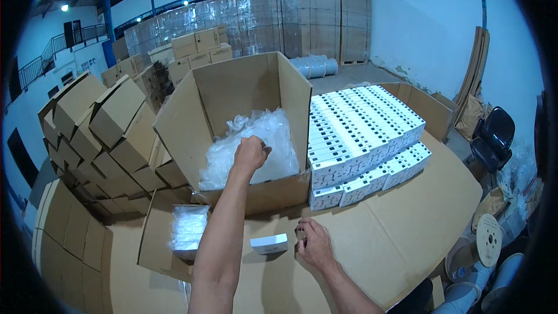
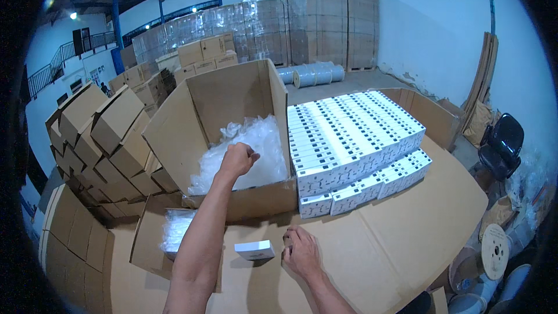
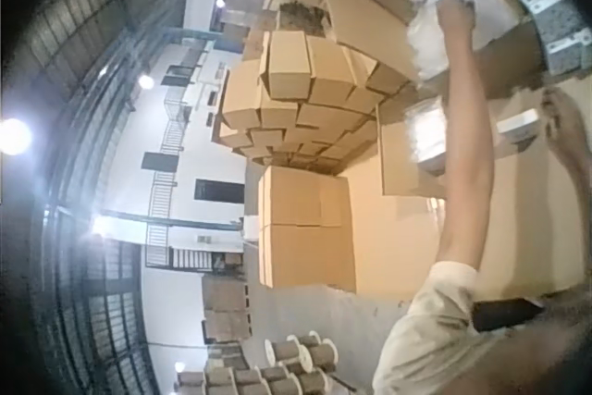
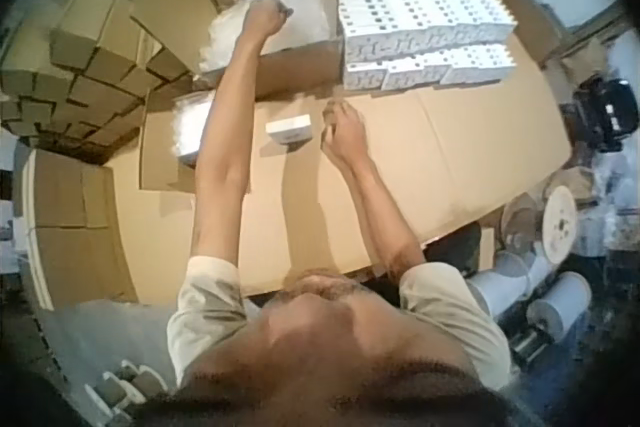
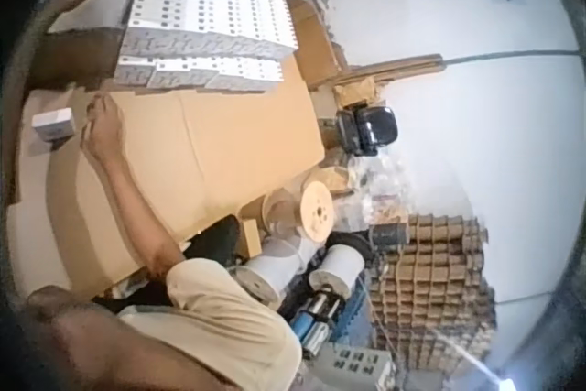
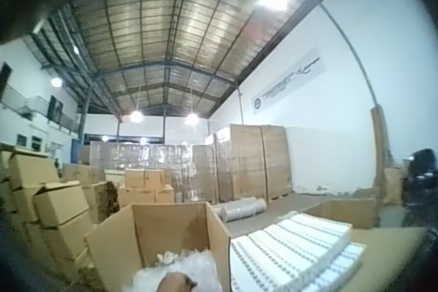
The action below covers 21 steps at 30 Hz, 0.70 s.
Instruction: Packing small white electronics boxes into individual plastic bags and placing them into a larger shipping carton.
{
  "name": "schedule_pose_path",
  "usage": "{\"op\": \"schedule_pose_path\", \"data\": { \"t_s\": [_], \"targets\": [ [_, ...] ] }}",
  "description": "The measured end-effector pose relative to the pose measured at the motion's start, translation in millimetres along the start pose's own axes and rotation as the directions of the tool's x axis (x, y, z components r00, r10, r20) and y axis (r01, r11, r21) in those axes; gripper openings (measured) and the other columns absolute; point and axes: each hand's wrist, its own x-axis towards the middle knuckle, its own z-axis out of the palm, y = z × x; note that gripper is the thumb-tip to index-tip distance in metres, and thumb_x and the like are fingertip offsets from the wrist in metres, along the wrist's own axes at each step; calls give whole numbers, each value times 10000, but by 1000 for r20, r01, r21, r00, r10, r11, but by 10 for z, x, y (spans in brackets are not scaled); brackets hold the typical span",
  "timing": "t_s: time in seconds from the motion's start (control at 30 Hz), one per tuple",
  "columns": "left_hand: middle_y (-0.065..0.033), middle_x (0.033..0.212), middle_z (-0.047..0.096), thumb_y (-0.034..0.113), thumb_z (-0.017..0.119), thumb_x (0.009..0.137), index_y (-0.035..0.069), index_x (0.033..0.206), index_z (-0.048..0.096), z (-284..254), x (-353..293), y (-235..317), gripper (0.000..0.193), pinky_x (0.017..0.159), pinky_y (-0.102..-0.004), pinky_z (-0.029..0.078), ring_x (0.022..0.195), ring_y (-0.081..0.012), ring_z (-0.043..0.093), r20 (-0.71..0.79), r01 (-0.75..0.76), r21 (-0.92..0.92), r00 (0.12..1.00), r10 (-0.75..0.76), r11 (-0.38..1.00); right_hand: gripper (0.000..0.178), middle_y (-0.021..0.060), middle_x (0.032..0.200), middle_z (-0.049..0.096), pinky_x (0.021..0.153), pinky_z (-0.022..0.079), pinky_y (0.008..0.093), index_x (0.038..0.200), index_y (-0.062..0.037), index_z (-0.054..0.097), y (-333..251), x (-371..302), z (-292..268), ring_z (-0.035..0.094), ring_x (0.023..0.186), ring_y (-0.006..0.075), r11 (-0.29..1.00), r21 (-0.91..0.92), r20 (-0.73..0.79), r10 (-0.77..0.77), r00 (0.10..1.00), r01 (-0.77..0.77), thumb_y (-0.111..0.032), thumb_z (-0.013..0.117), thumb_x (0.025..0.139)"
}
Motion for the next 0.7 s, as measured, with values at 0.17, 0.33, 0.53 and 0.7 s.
{"op": "schedule_pose_path", "data": {
  "t_s": [0.17, 0.33, 0.53, 0.7],
  "targets": [
    [-255, 942, 732, 231, 781, 826, 9, 907, 775, -63, 171, -155, 236, 838, -455, 562, 914, -392, 724, -110, -15, -164, 994, -3, 986, 342, 108, 1207, 615, 1032, 434, 443, 1071, -57, 643, 35, -6, 27, 572, 1201, 292, 999, -22, 13, 31, 999, -31, -40, 660, 730],
    [-155, 804, 707, 334, 808, 831, -11, 835, 720, -248, 227, -170, 356, 750, -399, 528, 782, -257, 662, -125, 100, -314, 981, -145, 944, 336, 107, 1229, 609, 1049, 426, 445, 1069, -55, 646, 54, 7, 47, 569, 1208, 290, 999, -19, 20, 39, 999, -38, -54, 685, 735],
    [-156, 802, 725, 381, 795, 847, -9, 842, 694, -301, 254, -162, 403, 767, -410, 542, 778, -282, 706, -198, 42, -364, 973, -121, 931, 335, 105, 1227, 611, 1038, 430, 445, 1068, -55, 646, 72, 22, 31, 569, 1207, 292, 998, -31, 25, 52, 998, -51, -53, 684, 735],
    [-133, 858, 719, 313, 773, 885, 3, 910, 662, -462, 325, -286, 330, 769, -387, 531, 793, -246, 688, -412, -113, -420, 908, -78, 901, 321, 107, 1204, 619, 1030, 434, 439, 1052, -56, 644, 51, 1, 58, 578, 1187, 295, 1000, -1, -1, 19, 1000, -19, -47, 672, 733]
  ]
}}
